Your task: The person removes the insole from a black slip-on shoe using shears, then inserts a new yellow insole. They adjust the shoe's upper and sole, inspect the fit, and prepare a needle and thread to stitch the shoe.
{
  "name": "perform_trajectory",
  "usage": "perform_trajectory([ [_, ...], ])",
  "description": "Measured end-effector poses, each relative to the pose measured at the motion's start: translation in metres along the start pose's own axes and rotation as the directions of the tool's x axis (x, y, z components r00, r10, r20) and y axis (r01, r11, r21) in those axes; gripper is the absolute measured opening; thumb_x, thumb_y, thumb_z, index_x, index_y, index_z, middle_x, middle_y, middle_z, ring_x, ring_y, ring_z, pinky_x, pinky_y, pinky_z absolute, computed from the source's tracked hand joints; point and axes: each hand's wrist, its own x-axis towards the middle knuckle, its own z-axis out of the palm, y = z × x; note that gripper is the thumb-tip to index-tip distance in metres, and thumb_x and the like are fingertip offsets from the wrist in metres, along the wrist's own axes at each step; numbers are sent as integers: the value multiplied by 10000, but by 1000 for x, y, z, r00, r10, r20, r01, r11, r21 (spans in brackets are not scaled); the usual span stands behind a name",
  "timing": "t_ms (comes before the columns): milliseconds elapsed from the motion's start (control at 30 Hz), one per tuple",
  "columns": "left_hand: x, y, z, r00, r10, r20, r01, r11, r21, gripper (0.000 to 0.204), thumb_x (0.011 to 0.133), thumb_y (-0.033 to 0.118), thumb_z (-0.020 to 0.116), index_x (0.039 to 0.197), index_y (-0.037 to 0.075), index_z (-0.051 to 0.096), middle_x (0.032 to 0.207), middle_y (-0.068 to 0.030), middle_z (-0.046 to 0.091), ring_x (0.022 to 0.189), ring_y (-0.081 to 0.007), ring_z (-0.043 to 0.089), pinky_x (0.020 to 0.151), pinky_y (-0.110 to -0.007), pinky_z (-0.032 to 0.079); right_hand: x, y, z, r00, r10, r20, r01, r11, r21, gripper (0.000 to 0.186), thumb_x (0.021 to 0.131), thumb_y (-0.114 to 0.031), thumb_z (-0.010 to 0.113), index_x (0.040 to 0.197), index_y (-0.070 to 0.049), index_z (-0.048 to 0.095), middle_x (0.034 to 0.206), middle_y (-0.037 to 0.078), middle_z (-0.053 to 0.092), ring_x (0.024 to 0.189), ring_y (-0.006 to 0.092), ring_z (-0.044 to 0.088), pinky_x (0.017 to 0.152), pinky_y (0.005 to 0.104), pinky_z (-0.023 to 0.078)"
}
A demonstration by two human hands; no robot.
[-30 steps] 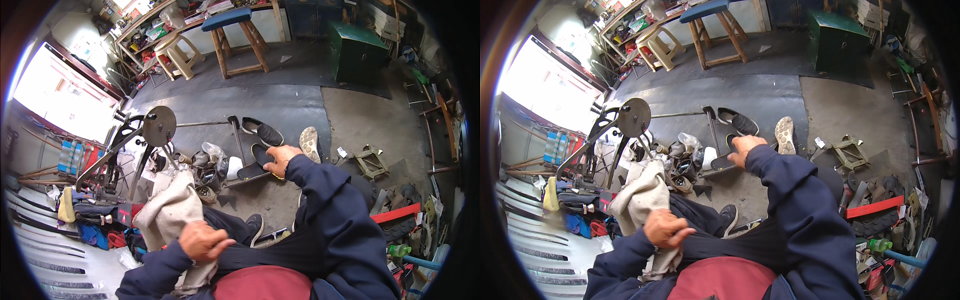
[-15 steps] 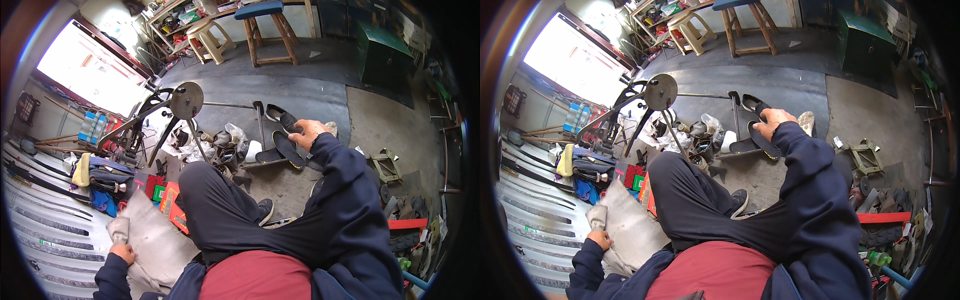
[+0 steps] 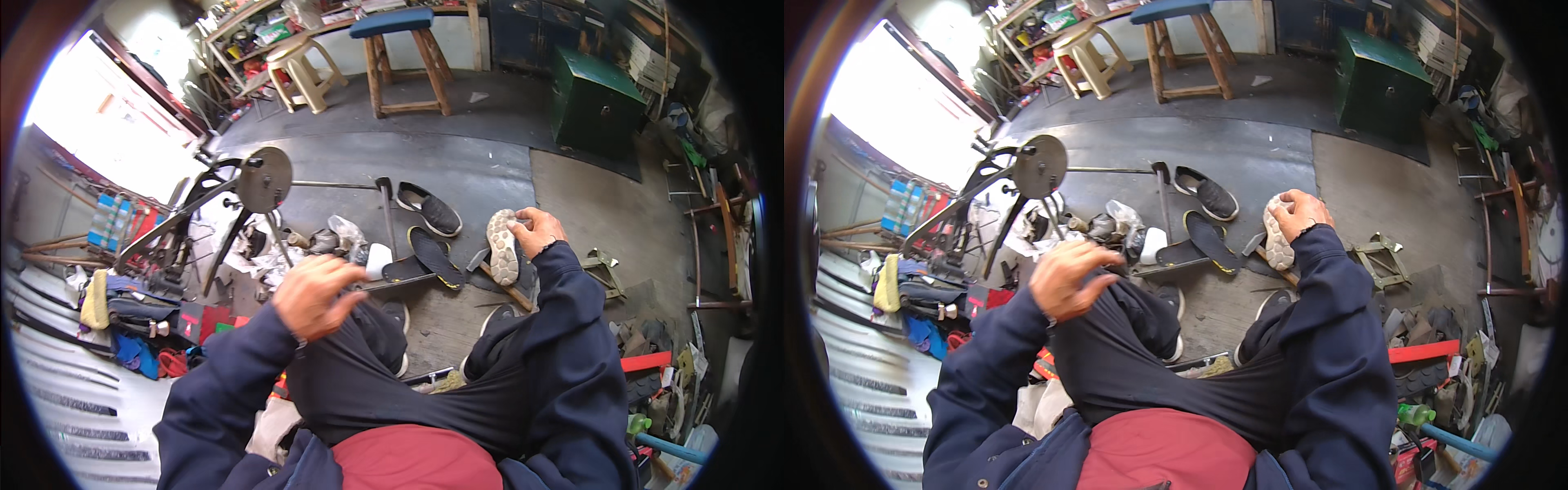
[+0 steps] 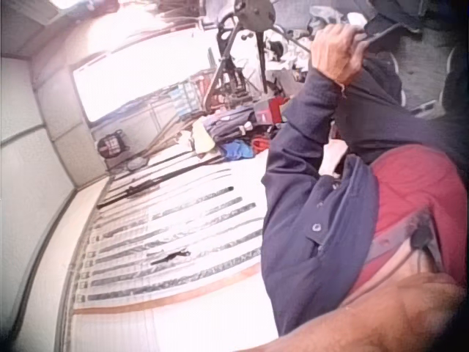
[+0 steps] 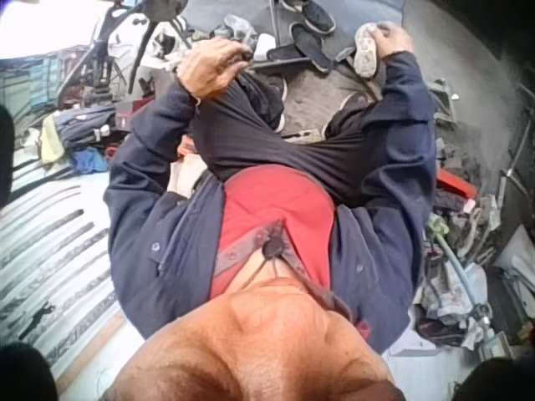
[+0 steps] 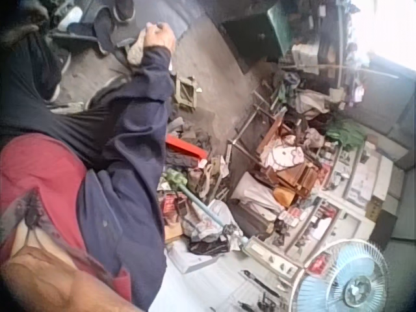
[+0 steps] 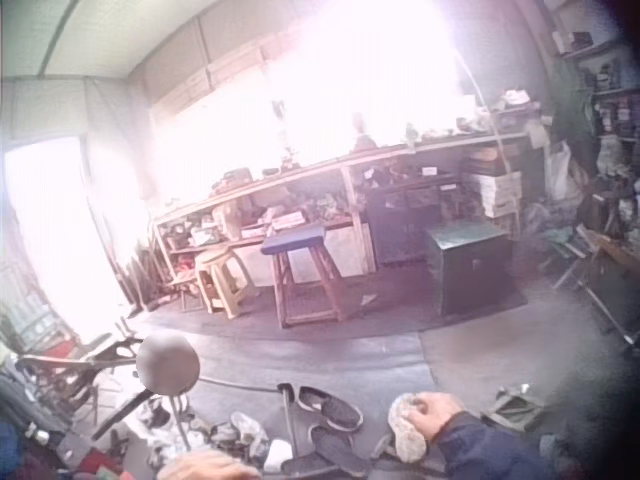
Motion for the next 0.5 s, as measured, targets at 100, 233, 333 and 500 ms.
perform_trajectory([
  [100,71,-3,64,965,263,8,-261,960,-104,303,840,193,781,1103,72,690,923,-98,677,907,-306,652,826,-420,502,9,34,8,994,79,-74,-79,997,-1,488,862,-431,728,1237,-119,728,1108,134,767,1087,314,712,959,431,540],
  [233,103,0,150,872,386,302,-333,919,-212,388,858,272,760,1200,124,653,1012,-87,669,1000,-289,637,888,-436,455,17,93,51,974,215,-76,-221,972,-83,516,862,-410,735,1268,-94,702,1119,166,756,1082,339,709,952,437,540],
  [333,95,3,186,758,340,557,-277,941,-197,450,866,326,751,1255,135,631,1047,-86,676,1025,-276,648,885,-444,461,23,146,96,938,341,-68,-345,936,-72,539,878,-408,727,1304,-82,675,1190,184,730,1113,345,696,971,443,528],
  [500,62,-2,194,708,448,546,-136,845,-517,446,816,215,726,1241,124,630,966,-98,675,951,-278,669,813,-425,483,50,225,173,904,410,-122,-385,904,183,553,964,-272,676,1380,77,570,1339,271,651,1273,331,627,1075,394,463],
])
